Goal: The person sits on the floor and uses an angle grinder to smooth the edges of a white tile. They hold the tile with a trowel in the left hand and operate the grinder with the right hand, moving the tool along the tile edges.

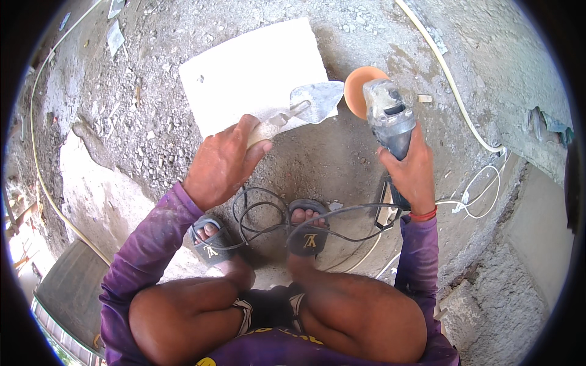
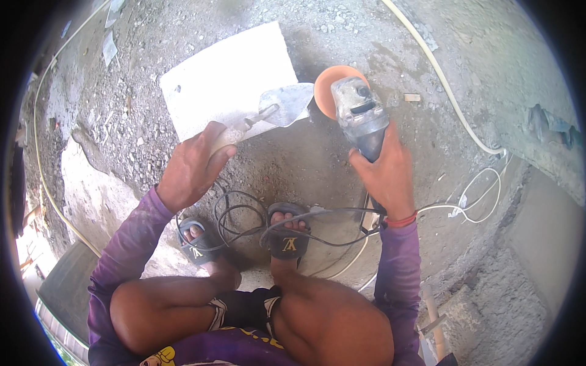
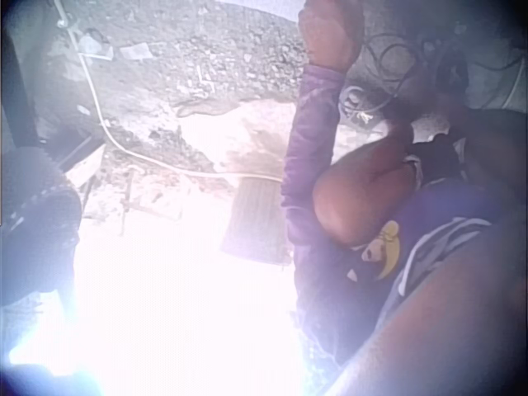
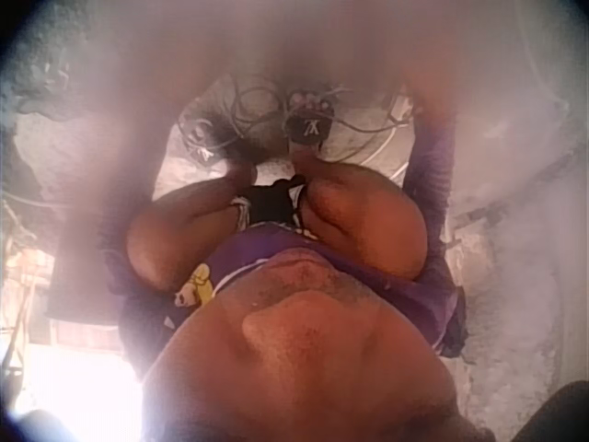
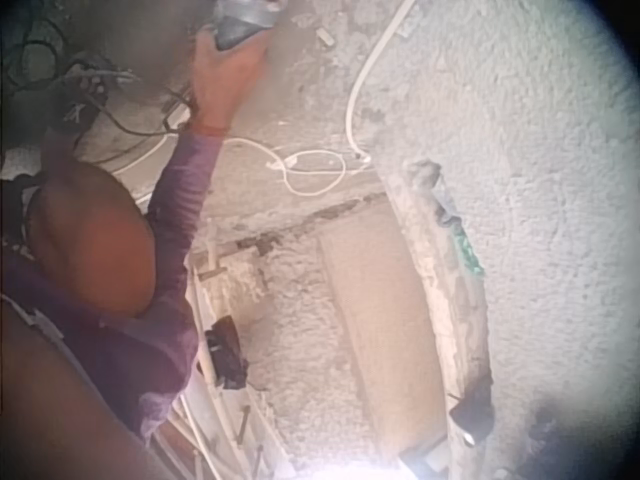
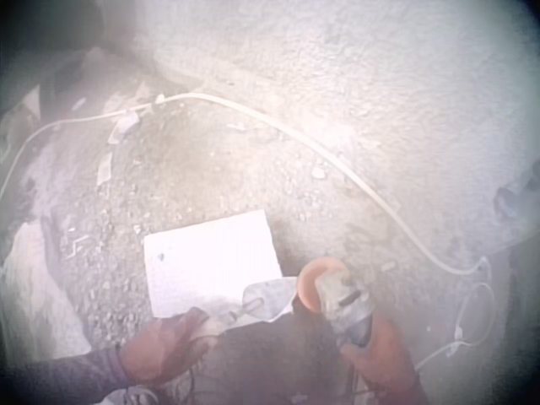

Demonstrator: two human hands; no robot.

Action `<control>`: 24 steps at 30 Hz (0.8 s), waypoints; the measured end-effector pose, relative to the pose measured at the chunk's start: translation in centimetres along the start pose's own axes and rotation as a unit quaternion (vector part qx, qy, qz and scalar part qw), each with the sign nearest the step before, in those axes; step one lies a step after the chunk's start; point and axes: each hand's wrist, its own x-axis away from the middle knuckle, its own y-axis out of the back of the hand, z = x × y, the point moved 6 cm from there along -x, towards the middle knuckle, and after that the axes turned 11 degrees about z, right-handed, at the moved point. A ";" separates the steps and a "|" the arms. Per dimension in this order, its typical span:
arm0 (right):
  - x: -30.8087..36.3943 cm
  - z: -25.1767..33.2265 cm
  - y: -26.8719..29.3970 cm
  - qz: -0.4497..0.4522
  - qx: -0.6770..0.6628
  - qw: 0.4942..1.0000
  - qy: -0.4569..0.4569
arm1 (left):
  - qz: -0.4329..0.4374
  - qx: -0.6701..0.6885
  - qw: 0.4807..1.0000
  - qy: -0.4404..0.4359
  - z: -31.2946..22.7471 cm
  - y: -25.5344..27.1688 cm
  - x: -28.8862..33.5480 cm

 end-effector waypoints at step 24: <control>0.2 1.0 -0.5 0.019 0.004 1.000 0.007 | 0.008 0.032 0.999 0.000 0.2 0.7 -0.4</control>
